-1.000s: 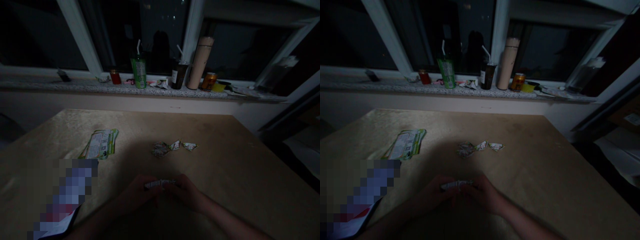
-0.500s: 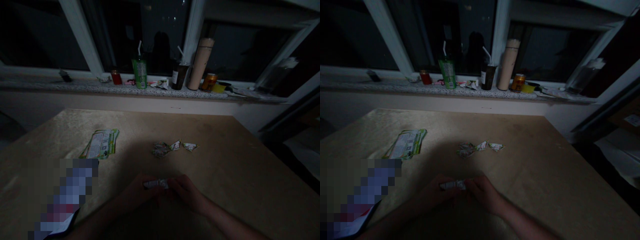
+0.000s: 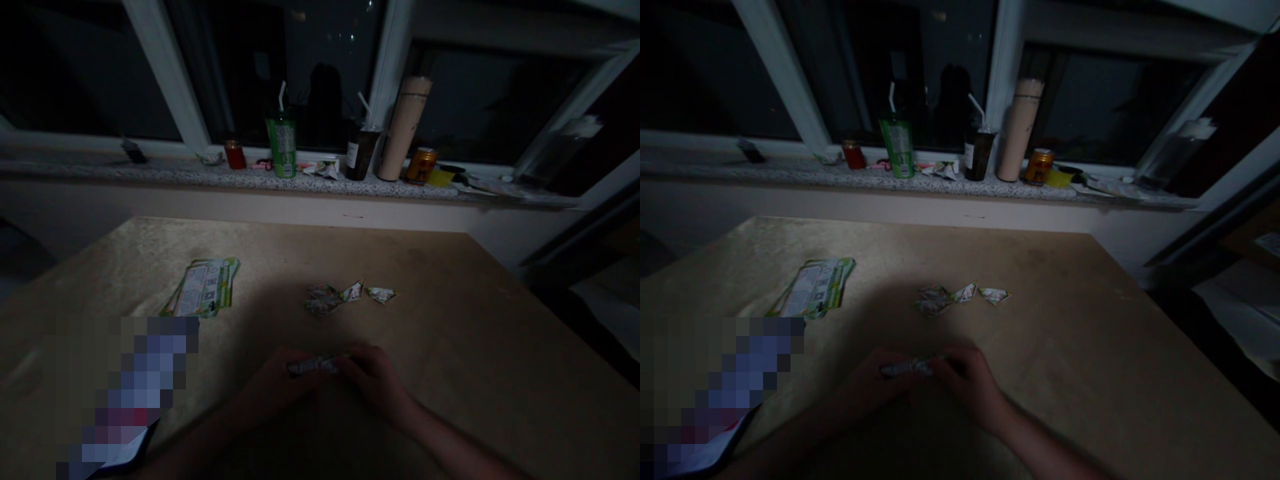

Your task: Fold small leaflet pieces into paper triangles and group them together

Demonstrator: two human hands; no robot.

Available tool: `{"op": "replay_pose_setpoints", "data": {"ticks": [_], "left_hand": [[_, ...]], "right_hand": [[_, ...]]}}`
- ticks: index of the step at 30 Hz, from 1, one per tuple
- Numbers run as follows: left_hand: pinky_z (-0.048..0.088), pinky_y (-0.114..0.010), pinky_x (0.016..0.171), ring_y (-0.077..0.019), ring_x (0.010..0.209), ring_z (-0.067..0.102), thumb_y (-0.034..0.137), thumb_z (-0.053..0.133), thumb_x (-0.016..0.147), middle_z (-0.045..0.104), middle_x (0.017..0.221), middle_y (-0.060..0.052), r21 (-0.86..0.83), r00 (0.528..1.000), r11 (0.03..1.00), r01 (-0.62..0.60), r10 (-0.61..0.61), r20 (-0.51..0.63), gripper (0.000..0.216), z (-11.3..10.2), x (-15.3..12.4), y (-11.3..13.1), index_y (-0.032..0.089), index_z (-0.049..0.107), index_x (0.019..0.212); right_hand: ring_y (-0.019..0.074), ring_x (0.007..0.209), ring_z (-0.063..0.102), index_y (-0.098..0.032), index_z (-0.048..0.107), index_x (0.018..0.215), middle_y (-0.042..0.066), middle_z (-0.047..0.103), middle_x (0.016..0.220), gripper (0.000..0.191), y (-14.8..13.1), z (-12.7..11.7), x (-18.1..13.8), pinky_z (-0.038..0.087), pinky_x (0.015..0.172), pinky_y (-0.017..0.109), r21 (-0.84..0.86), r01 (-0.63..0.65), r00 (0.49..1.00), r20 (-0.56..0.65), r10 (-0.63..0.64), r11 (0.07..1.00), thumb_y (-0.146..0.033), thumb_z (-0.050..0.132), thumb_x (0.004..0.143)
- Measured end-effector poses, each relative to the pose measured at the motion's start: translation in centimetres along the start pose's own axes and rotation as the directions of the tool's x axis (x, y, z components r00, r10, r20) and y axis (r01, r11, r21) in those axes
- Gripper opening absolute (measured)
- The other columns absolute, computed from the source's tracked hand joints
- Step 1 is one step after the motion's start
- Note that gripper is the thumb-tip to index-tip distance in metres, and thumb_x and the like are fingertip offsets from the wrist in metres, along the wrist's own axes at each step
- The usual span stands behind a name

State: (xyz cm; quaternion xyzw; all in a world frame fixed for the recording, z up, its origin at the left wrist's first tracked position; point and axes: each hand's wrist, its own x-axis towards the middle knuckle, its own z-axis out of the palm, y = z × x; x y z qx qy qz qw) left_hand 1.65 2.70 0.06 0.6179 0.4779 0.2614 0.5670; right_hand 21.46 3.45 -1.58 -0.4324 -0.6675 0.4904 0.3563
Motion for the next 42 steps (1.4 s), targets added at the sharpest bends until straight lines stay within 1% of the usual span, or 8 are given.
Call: {"op": "replay_pose_setpoints", "data": {"ticks": [3,9,15,23,27,31,37,42], "left_hand": [[0.040,-0.023,0.059,-0.0187,0.066,0.059,0.046,0.071,0.074,0.068,0.070,0.000,-0.085,0.998,0.996,-0.028,0.023,-0.051,0.030,-0.2,0.3,-0.3,0.017,0.073,0.080],[0.048,-0.036,0.081,-0.0275,0.085,0.066,0.064,0.033,0.092,0.073,0.089,-0.011,-0.339,0.998,0.939,-0.059,0.049,-0.040,0.065,-0.8,1.2,-1.6,0.013,0.074,0.090],[0.048,-0.038,0.087,-0.0276,0.089,0.067,0.056,0.051,0.089,0.073,0.092,-0.012,-0.461,0.999,0.887,-0.032,0.009,-0.052,0.049,-0.8,1.4,-2.0,0.012,0.073,0.094],[0.049,-0.032,0.080,-0.0251,0.090,0.065,0.052,0.067,0.079,0.072,0.095,-0.009,-0.484,0.991,0.875,-0.007,-0.059,-0.121,0.042,-1.0,1.4,-1.5,0.015,0.073,0.099],[0.049,-0.028,0.070,-0.0220,0.078,0.065,0.048,0.070,0.078,0.072,0.084,-0.008,-0.450,0.984,0.892,0.028,-0.104,-0.147,0.039,-1.1,1.4,-1.6,0.015,0.073,0.098],[0.047,-0.025,0.067,-0.0195,0.074,0.064,0.050,0.069,0.078,0.071,0.077,-0.005,-0.438,0.978,0.898,0.033,-0.120,-0.171,0.041,-1.1,1.4,-1.7,0.015,0.072,0.098],[0.050,-0.028,0.066,-0.0237,0.080,0.067,0.053,0.067,0.078,0.072,0.092,-0.009,-0.472,0.986,0.879,0.066,-0.129,-0.103,0.043,-1.0,1.3,-1.1,0.014,0.071,0.097],[0.052,-0.030,0.065,-0.0238,0.073,0.069,0.055,0.067,0.078,0.073,0.086,-0.009,-0.513,0.991,0.854,0.080,-0.123,-0.050,0.045,-1.1,1.3,-1.1,0.014,0.070,0.096]], "right_hand": [[0.0129,0.056,0.047,-0.015,0.065,0.066,0.001,0.057,0.060,0.042,0.0,-0.1,0.1,0.036,0.051,0.022,-0.018,-0.014,0.992,-0.125,0.012,1.000,-0.053,0.057,0.082],[0.0172,0.061,0.057,-0.015,0.073,0.085,0.005,0.067,0.069,0.038,0.6,-0.2,0.1,0.043,0.055,0.025,0.053,-0.060,0.973,-0.221,0.070,0.997,-0.051,0.061,0.079],[0.0205,0.071,0.063,-0.017,0.073,0.094,0.006,0.070,0.076,0.044,0.2,-0.3,0.0,0.048,0.066,0.029,0.101,-0.010,0.982,-0.189,0.029,0.995,-0.055,0.053,0.085],[0.0238,0.091,0.062,-0.020,0.069,0.108,0.008,0.070,0.100,0.050,1.0,-0.4,-0.2,0.046,0.085,0.036,0.367,-0.026,0.991,-0.111,0.071,0.930,-0.058,0.041,0.091],[0.0198,0.070,0.061,-0.018,0.073,0.086,0.007,0.069,0.076,0.056,1.5,-0.3,0.1,0.048,0.072,0.031,0.452,-0.069,0.993,-0.052,0.103,0.890,-0.063,0.038,0.090],[0.0147,0.050,0.052,-0.016,0.065,0.056,0.004,0.056,0.050,0.067,0.7,-0.3,0.3,0.044,0.056,0.026,0.357,-0.096,0.992,-0.048,0.121,0.929,-0.067,0.036,0.088],[0.0148,0.054,0.055,-0.013,0.069,0.091,0.002,0.061,0.058,0.058,0.3,-0.4,0.3,0.042,0.053,0.024,0.286,-0.048,0.982,-0.160,0.097,0.957,-0.065,0.043,0.087],[0.0143,0.049,0.054,-0.013,0.069,0.099,0.001,0.060,0.054,0.063,0.4,-0.3,0.1,0.040,0.048,0.024,0.281,-0.073,0.984,-0.137,0.115,0.957,-0.068,0.041,0.086]]}}
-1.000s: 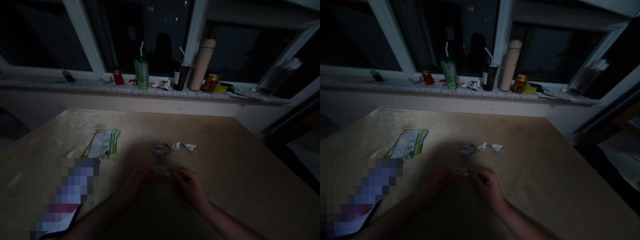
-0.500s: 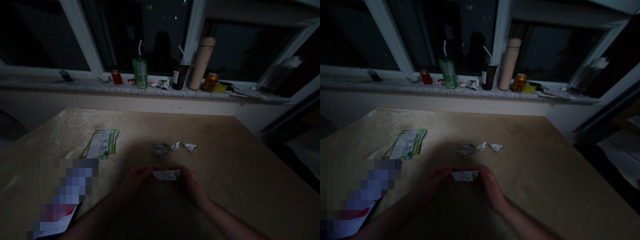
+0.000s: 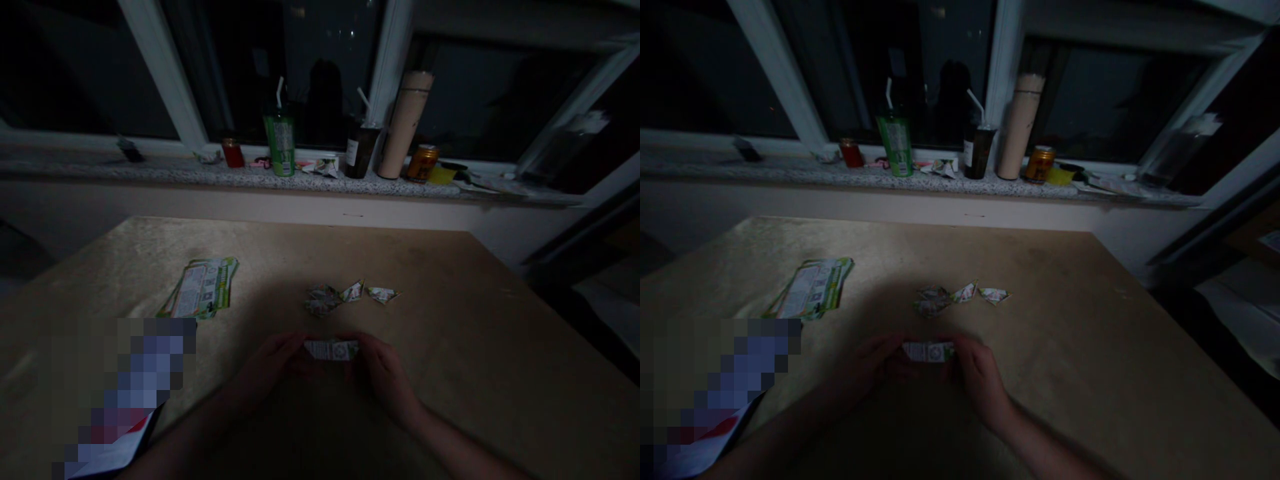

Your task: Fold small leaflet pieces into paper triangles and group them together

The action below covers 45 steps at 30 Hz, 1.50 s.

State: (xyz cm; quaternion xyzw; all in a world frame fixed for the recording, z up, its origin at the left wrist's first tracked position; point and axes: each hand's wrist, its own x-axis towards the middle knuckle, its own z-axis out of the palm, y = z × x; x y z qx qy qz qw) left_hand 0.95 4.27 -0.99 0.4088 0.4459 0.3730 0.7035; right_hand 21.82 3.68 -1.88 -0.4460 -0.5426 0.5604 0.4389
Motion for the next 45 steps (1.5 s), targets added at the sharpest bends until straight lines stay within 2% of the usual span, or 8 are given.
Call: {"op": "replay_pose_setpoints", "data": {"ticks": [6,10,14,20,26,36,40,45], "left_hand": [[0.052,-0.029,0.071,-0.0218,0.078,0.069,0.051,0.072,0.076,0.072,0.090,-0.007,-0.091,0.999,0.995,-0.038,0.035,-0.035,0.041,0.1,0.1,0.4,0.015,0.070,0.095],[0.052,-0.029,0.073,-0.0219,0.079,0.068,0.048,0.073,0.077,0.072,0.092,-0.008,-0.144,0.998,0.988,-0.063,0.060,-0.026,0.039,0.0,0.1,0.3,0.015,0.071,0.096],[0.050,-0.031,0.082,-0.0235,0.090,0.067,0.046,0.076,0.076,0.071,0.100,-0.009,-0.191,0.996,0.978,-0.087,0.087,-0.009,0.039,-0.2,0.1,0.3,0.016,0.071,0.100],[0.049,-0.029,0.081,-0.0227,0.096,0.065,0.039,0.079,0.074,0.070,0.105,-0.008,-0.218,0.995,0.971,-0.094,0.099,0.011,0.037,-0.3,0.1,0.4,0.018,0.070,0.102],[0.048,-0.034,0.085,-0.0260,0.097,0.065,0.037,0.083,0.068,0.070,0.104,-0.010,-0.214,0.995,0.974,-0.080,0.090,0.040,0.046,-0.2,0.1,0.1,0.017,0.066,0.105],[0.047,-0.033,0.080,-0.0230,0.088,0.068,0.031,0.086,0.064,0.073,0.098,-0.007,-0.193,0.998,0.980,-0.038,0.046,0.038,0.047,0.0,-0.1,0.4,0.020,0.066,0.105],[0.049,-0.030,0.079,-0.0217,0.089,0.067,0.036,0.084,0.067,0.072,0.101,-0.006,-0.214,0.999,0.976,-0.040,0.045,0.018,0.041,0.2,-0.1,0.8,0.019,0.068,0.102],[0.052,-0.030,0.074,-0.0240,0.084,0.069,0.040,0.080,0.072,0.072,0.100,-0.011,-0.239,0.999,0.971,-0.026,0.036,0.038,0.038,0.3,-0.1,0.8,0.015,0.070,0.099]], "right_hand": [[0.0151,0.046,0.056,-0.012,0.066,0.104,0.001,0.062,0.053,0.061,-0.1,0.1,0.0,0.041,0.047,0.025,0.119,-0.076,0.994,0.088,0.066,0.990,-0.066,0.045,0.085],[0.0156,0.056,0.060,-0.014,0.064,0.108,0.003,0.066,0.064,0.051,0.0,-0.1,0.4,0.046,0.057,0.027,0.306,-0.101,0.987,0.152,0.057,0.947,-0.059,0.054,0.085],[0.0162,0.068,0.062,-0.016,0.068,0.100,0.006,0.069,0.077,0.042,0.0,-0.5,0.7,0.047,0.067,0.028,0.417,-0.136,0.978,0.203,0.054,0.899,-0.054,0.062,0.082],[0.0163,0.072,0.063,-0.016,0.069,0.096,0.006,0.069,0.080,0.038,0.1,-0.6,0.7,0.047,0.071,0.028,0.443,-0.159,0.973,0.220,0.065,0.882,-0.050,0.068,0.079],[0.0139,0.071,0.063,-0.018,0.070,0.095,0.004,0.070,0.083,0.033,0.6,-0.8,0.9,0.047,0.068,0.024,0.489,-0.176,0.968,0.242,0.061,0.854,-0.044,0.074,0.075],[0.0121,0.070,0.064,-0.021,0.071,0.091,0.001,0.070,0.083,0.031,0.6,-0.7,0.9,0.048,0.065,0.021,0.487,-0.178,0.972,0.224,0.075,0.855,-0.042,0.079,0.070],[0.0120,0.066,0.063,-0.020,0.070,0.093,0.002,0.070,0.079,0.028,0.4,-0.7,0.9,0.049,0.063,0.021,0.507,-0.171,0.970,0.236,0.055,0.845,-0.042,0.074,0.076],[0.0128,0.064,0.063,-0.017,0.067,0.099,0.003,0.069,0.076,0.033,-0.2,-0.6,0.8,0.049,0.063,0.023,0.510,-0.172,0.968,0.247,0.048,0.843,-0.046,0.067,0.082]]}}
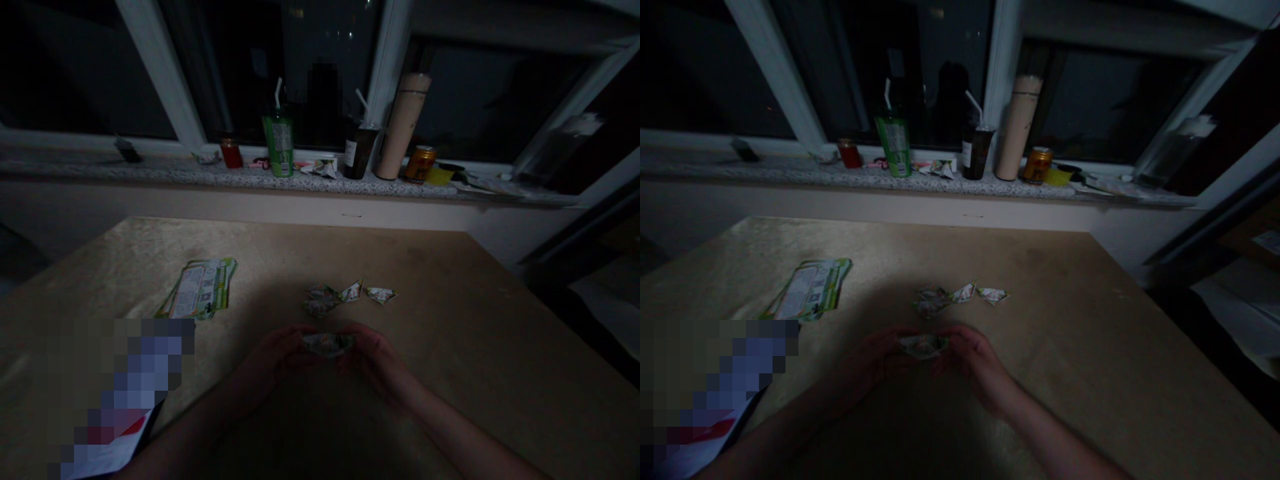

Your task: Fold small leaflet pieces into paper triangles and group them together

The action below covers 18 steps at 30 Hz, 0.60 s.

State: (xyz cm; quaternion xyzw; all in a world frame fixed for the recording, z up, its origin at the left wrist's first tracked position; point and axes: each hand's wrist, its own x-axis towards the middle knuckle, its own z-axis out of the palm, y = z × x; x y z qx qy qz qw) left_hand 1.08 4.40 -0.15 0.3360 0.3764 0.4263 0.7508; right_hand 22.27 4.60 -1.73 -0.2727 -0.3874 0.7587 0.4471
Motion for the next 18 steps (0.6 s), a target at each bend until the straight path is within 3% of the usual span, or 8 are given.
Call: {"op": "replay_pose_setpoints", "data": {"ticks": [8,18], "left_hand": [[0.053,-0.030,0.077,-0.0227,0.083,0.070,0.039,0.078,0.075,0.072,0.101,-0.010,-0.025,1.000,1.000,-0.010,0.010,0.007,0.036,-0.29,0.08,-0.32,0.016,0.070,0.101],[0.053,-0.026,0.069,-0.0218,0.081,0.070,0.039,0.076,0.077,0.072,0.099,-0.010,-0.007,1.000,1.000,0.001,-0.001,-0.006,0.032,-0.33,0.07,-0.28,0.016,0.071,0.100]], "right_hand": [[0.0150,0.061,0.065,-0.016,0.066,0.096,0.005,0.071,0.070,0.035,-0.28,0.34,-0.02,0.049,0.060,0.025,-0.009,-0.013,0.999,-0.052,0.013,1.000,-0.048,0.063,0.083],[0.0146,0.057,0.064,-0.014,0.067,0.091,0.005,0.069,0.064,0.034,-0.55,0.82,0.04,0.048,0.056,0.023,-0.006,-0.021,0.996,-0.090,0.020,1.000,-0.047,0.062,0.084]]}}
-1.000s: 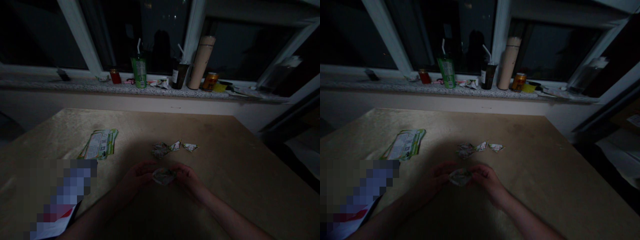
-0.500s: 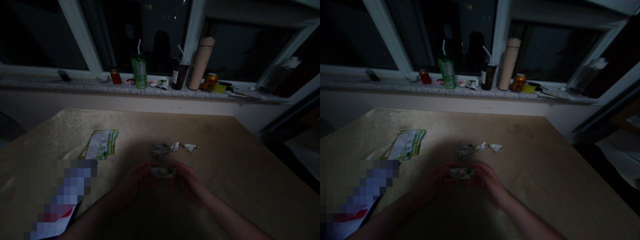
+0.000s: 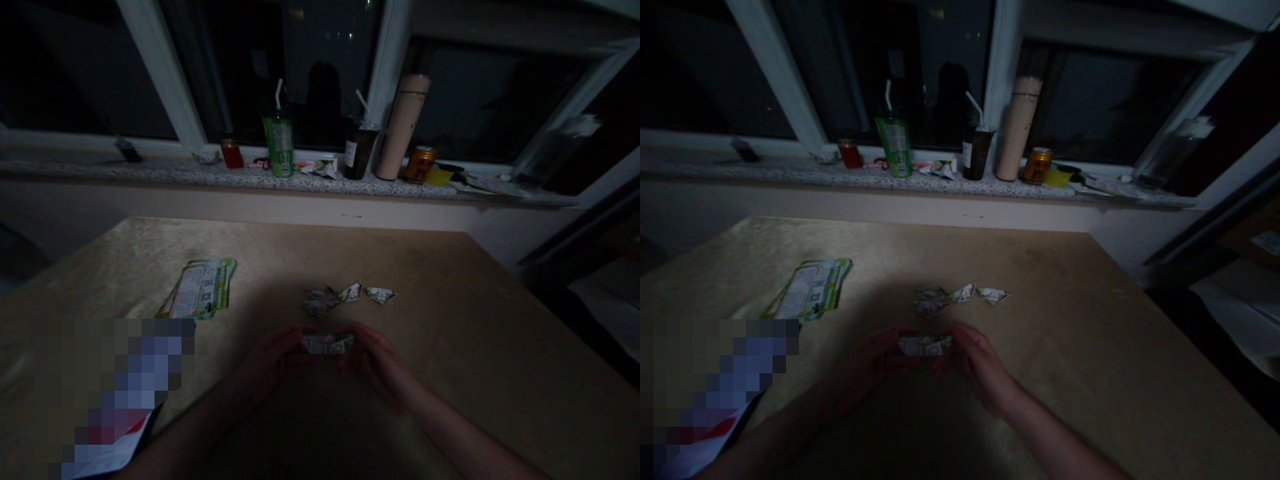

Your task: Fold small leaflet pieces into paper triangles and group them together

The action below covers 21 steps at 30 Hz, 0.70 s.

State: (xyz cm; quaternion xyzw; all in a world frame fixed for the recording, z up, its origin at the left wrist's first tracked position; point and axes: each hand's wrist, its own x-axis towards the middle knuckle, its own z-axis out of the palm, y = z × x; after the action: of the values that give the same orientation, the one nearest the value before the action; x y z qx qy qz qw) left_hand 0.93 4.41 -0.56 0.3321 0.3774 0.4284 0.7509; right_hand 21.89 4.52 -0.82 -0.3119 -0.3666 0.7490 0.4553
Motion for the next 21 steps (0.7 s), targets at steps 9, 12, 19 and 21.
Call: {"op": "replay_pose_setpoints", "data": {"ticks": [9,12,19,21], "left_hand": [[0.053,-0.030,0.068,-0.0243,0.079,0.070,0.045,0.072,0.079,0.072,0.096,-0.010,0.036,1.000,0.999,-0.023,0.024,-0.007,0.036,-0.3,0.2,-0.3,0.016,0.069,0.101],[0.053,-0.034,0.068,-0.0262,0.077,0.071,0.051,0.062,0.085,0.072,0.092,-0.010,0.079,1.000,0.997,-0.026,0.027,-0.016,0.039,-0.3,0.4,-0.5,0.016,0.069,0.101],[0.044,-0.035,0.092,-0.0245,0.100,0.063,0.042,0.060,0.089,0.067,0.114,-0.004,0.342,0.954,0.919,-0.194,0.258,-0.153,0.031,0.6,-0.6,-0.6,0.023,0.064,0.114],[0.033,-0.034,0.103,-0.0240,0.113,0.055,0.038,0.060,0.089,0.064,0.119,-0.002,0.415,0.925,0.876,-0.244,0.339,-0.172,0.029,0.8,-1.0,-0.6,0.025,0.064,0.115]], "right_hand": [[0.0157,0.059,0.065,-0.015,0.066,0.092,0.005,0.071,0.069,0.034,0.0,-0.3,0.0,0.048,0.059,0.025,0.003,-0.005,1.000,0.018,0.005,1.000,-0.048,0.063,0.083],[0.0157,0.060,0.064,-0.016,0.065,0.092,0.005,0.071,0.069,0.033,0.0,-0.3,0.1,0.046,0.059,0.025,0.004,-0.005,1.000,0.015,0.005,1.000,-0.048,0.063,0.083],[0.0162,0.058,0.062,-0.017,0.065,0.091,0.003,0.069,0.065,0.033,0.0,-0.8,0.3,0.046,0.058,0.026,-0.029,0.020,0.999,-0.040,-0.022,0.999,-0.049,0.063,0.083],[0.0156,0.056,0.061,-0.018,0.065,0.086,0.001,0.067,0.061,0.030,-0.4,-1.3,0.6,0.045,0.058,0.025,-0.082,0.062,0.994,-0.084,-0.069,0.995,-0.048,0.064,0.082]]}}
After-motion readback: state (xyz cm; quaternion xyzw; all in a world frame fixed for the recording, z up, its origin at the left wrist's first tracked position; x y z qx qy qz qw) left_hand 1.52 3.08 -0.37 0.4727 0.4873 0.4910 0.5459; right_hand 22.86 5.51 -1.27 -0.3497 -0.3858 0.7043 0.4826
